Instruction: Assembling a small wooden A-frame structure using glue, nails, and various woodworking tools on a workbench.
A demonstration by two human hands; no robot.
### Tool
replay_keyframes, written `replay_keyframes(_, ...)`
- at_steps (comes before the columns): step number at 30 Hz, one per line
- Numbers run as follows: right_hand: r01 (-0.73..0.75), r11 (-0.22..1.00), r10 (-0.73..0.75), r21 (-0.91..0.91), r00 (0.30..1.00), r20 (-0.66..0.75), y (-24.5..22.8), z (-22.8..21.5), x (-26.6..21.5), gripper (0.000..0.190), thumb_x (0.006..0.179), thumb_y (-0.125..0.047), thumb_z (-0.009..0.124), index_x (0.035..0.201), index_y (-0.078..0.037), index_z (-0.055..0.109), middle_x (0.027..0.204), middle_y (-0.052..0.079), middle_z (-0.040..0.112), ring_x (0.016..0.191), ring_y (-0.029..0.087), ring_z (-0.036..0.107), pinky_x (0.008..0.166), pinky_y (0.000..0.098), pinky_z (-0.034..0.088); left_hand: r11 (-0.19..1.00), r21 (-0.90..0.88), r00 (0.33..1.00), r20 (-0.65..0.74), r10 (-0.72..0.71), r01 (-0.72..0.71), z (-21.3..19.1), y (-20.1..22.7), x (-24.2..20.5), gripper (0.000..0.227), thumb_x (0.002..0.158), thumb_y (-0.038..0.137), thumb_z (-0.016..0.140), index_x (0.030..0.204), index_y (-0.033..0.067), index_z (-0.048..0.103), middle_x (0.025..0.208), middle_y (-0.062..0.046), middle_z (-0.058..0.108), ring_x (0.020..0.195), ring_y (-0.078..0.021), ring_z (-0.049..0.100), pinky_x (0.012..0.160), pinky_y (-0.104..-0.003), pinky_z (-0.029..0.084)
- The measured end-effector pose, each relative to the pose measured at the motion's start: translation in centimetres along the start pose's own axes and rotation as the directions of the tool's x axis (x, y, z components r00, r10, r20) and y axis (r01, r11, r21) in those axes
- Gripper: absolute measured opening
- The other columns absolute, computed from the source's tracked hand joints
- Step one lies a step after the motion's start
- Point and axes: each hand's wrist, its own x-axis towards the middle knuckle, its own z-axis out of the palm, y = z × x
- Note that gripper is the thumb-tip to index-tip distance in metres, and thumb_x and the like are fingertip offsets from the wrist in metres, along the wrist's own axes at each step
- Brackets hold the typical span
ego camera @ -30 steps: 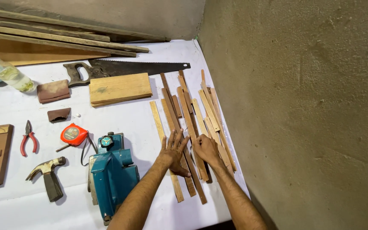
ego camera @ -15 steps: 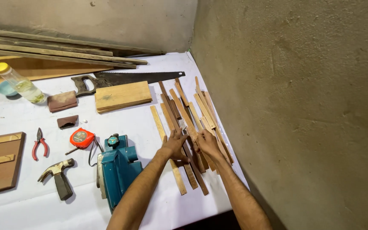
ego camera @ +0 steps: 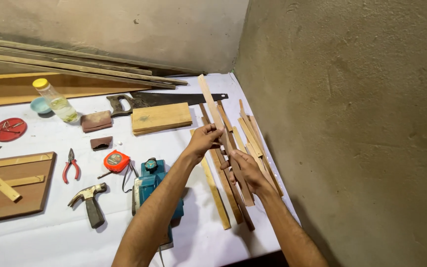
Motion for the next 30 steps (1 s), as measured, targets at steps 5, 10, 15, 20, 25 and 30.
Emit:
replay_keyframes(5, -0.072, 0.997, 0.074, -0.030, 0.994, 0.080, 1.1, 1.2, 0.8, 0.039, 0.107, -0.038, 0.045, 0.120, -0.005, 0.058, 0.083, 0.010, 0.072, 0.045, 0.011, 0.058, 0.041, 0.0250, 0.048, 0.993, 0.116, 0.992, -0.124, 0.040, -0.026, -3.1, 3.2, -2.0, 0.020, 0.095, 0.026, 0.075, 0.097, 0.0059, 0.072, 0.078, 0.000, 0.065, 0.071, -0.0107, 0.063, 0.069, -0.032, 0.057)
replay_keyframes(10, -0.040, 0.992, 0.065, -0.117, 0.974, 0.218, 0.8, 4.3, 1.7, 0.040, 0.109, -0.039, 0.042, 0.116, -0.002, 0.057, 0.081, 0.010, 0.072, 0.042, 0.010, 0.054, 0.038, 0.0250, 0.045, 0.989, 0.134, 0.975, -0.202, 0.095, -0.069, -9.0, 5.6, -3.7, 0.022, 0.095, 0.028, 0.074, 0.097, 0.0057, 0.072, 0.079, 0.000, 0.070, 0.073, -0.0092, 0.065, 0.069, -0.030, 0.056)
replay_keyframes(15, -0.107, 0.971, 0.161, -0.214, 0.955, 0.251, 0.1, 8.8, 3.3, 0.044, 0.105, -0.039, 0.046, 0.120, -0.002, 0.063, 0.075, 0.009, 0.071, 0.043, 0.011, 0.056, 0.041, 0.0252, 0.047, 0.985, 0.133, 0.962, -0.236, 0.137, -0.108, -16.7, 8.1, -5.0, 0.025, 0.099, 0.030, 0.069, 0.101, 0.0053, 0.070, 0.081, 0.000, 0.071, 0.073, -0.0073, 0.066, 0.069, -0.027, 0.054)
replay_keyframes(20, -0.120, 0.931, 0.198, -0.345, 0.960, 0.200, -0.2, 13.9, 6.2, 0.045, 0.103, -0.041, 0.048, 0.117, -0.003, 0.067, 0.073, 0.008, 0.072, 0.045, 0.011, 0.058, 0.041, 0.0255, 0.047, 0.989, 0.098, 0.946, -0.295, 0.137, -0.113, -24.5, 10.4, -6.0, 0.022, 0.099, 0.027, 0.070, 0.102, 0.0050, 0.071, 0.082, -0.001, 0.071, 0.072, -0.0078, 0.065, 0.065, -0.026, 0.053)
replay_keyframes(25, -0.154, 0.916, 0.213, -0.371, 0.970, 0.121, -0.4, 18.9, 7.2, 0.045, 0.105, -0.042, 0.050, 0.116, -0.002, 0.069, 0.073, 0.006, 0.069, 0.048, 0.006, 0.052, 0.043, 0.0210, 0.044, 0.982, 0.166, 0.920, -0.362, 0.148, -0.092, -29.7, 11.1, -6.6, 0.021, 0.096, 0.025, 0.073, 0.102, 0.0047, 0.071, 0.086, 0.001, 0.073, 0.073, -0.0072, 0.066, 0.063, -0.023, 0.054)
replay_keyframes(30, -0.124, 0.870, 0.170, -0.477, 0.984, 0.054, -0.9, 21.8, 7.2, 0.043, 0.104, -0.040, 0.050, 0.109, -0.001, 0.067, 0.071, 0.004, 0.067, 0.046, 0.004, 0.048, 0.039, 0.0206, 0.037, 0.964, 0.219, 0.906, -0.359, 0.226, -0.154, -30.5, 11.7, -8.5, 0.025, 0.092, 0.025, 0.078, 0.103, 0.0040, 0.069, 0.087, -0.002, 0.071, 0.074, -0.0071, 0.065, 0.061, -0.024, 0.050)
